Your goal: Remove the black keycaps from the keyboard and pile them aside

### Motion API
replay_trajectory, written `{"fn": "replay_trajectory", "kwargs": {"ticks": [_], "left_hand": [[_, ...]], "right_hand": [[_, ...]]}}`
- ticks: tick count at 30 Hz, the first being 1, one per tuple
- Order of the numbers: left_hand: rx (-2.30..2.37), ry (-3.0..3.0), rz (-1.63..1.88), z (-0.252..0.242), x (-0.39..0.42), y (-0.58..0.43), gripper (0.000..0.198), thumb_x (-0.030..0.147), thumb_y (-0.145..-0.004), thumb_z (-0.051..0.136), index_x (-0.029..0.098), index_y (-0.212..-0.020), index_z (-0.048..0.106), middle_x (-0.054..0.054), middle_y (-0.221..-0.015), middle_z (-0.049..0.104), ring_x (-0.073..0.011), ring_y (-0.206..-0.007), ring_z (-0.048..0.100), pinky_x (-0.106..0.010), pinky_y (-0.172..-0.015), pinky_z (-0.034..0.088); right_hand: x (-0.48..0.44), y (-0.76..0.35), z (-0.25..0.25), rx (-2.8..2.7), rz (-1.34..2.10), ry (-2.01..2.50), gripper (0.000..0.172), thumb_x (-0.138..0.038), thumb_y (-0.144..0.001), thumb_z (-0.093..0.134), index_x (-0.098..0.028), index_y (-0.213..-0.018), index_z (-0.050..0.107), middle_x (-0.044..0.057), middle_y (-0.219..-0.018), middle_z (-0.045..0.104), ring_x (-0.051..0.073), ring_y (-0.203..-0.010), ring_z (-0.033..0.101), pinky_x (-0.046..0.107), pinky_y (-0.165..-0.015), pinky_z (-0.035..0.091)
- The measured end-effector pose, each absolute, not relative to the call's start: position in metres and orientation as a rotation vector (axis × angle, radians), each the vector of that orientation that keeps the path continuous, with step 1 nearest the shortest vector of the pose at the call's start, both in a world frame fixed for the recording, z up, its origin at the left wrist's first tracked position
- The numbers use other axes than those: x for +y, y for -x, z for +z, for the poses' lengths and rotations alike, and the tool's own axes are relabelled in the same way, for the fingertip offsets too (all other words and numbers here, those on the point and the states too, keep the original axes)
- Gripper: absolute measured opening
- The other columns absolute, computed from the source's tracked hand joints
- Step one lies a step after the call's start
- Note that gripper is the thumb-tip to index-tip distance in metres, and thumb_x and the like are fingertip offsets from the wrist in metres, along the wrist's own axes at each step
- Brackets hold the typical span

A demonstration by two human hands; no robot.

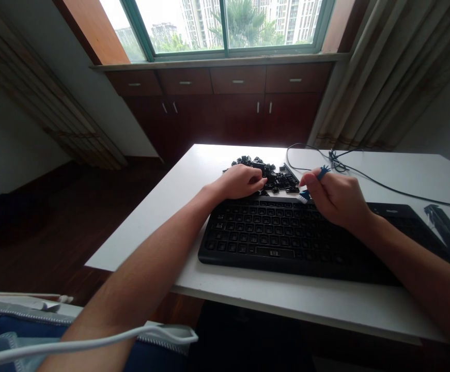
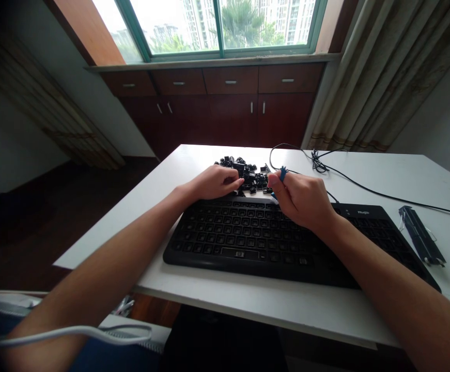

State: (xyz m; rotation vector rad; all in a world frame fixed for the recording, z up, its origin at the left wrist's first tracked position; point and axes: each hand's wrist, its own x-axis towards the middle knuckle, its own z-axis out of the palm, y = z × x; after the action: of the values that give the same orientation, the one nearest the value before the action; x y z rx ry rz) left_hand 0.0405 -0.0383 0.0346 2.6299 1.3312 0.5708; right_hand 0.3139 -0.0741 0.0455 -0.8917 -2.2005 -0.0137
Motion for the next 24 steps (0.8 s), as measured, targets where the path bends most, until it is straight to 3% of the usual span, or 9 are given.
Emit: {"fn": "replay_trajectory", "kwargs": {"ticks": [7, 11, 24], "left_hand": [[1.335, -2.636, 0.569, 0.0344, -0.0381, -0.0404, 0.037, 0.041, -0.098, 0.050, 0.019, -0.071, 0.059, -0.002, -0.063, 0.060, -0.0106, -0.055, 0.046, -0.029, -0.059, 0.032], [1.337, -2.645, 0.570, 0.0340, -0.0382, -0.0404, 0.036, 0.040, -0.099, 0.050, 0.019, -0.070, 0.058, -0.001, -0.062, 0.058, -0.0105, -0.054, 0.044, -0.029, -0.058, 0.031], [1.346, -2.638, 0.561, 0.0350, -0.0393, -0.0407, 0.037, 0.040, -0.099, 0.050, 0.019, -0.070, 0.058, -0.001, -0.063, 0.058, -0.0108, -0.055, 0.043, -0.030, -0.058, 0.032]], "right_hand": [[-0.0781, -0.3132, 0.0479, -2.166, 0.168, 0.784, 0.029, -0.033, -0.106, 0.044, -0.018, -0.093, 0.066, 0.002, -0.071, 0.067, 0.012, -0.058, 0.063, 0.028, -0.055, 0.047], [-0.0770, -0.3115, 0.0482, -2.239, 0.277, 0.766, 0.033, -0.035, -0.107, 0.043, -0.019, -0.088, 0.065, -0.001, -0.064, 0.064, 0.010, -0.053, 0.059, 0.026, -0.054, 0.045], [-0.0747, -0.3117, 0.0472, -2.321, 0.220, 0.768, 0.036, -0.040, -0.105, 0.043, -0.018, -0.088, 0.066, 0.001, -0.067, 0.065, 0.010, -0.050, 0.054, 0.026, -0.052, 0.043]]}}
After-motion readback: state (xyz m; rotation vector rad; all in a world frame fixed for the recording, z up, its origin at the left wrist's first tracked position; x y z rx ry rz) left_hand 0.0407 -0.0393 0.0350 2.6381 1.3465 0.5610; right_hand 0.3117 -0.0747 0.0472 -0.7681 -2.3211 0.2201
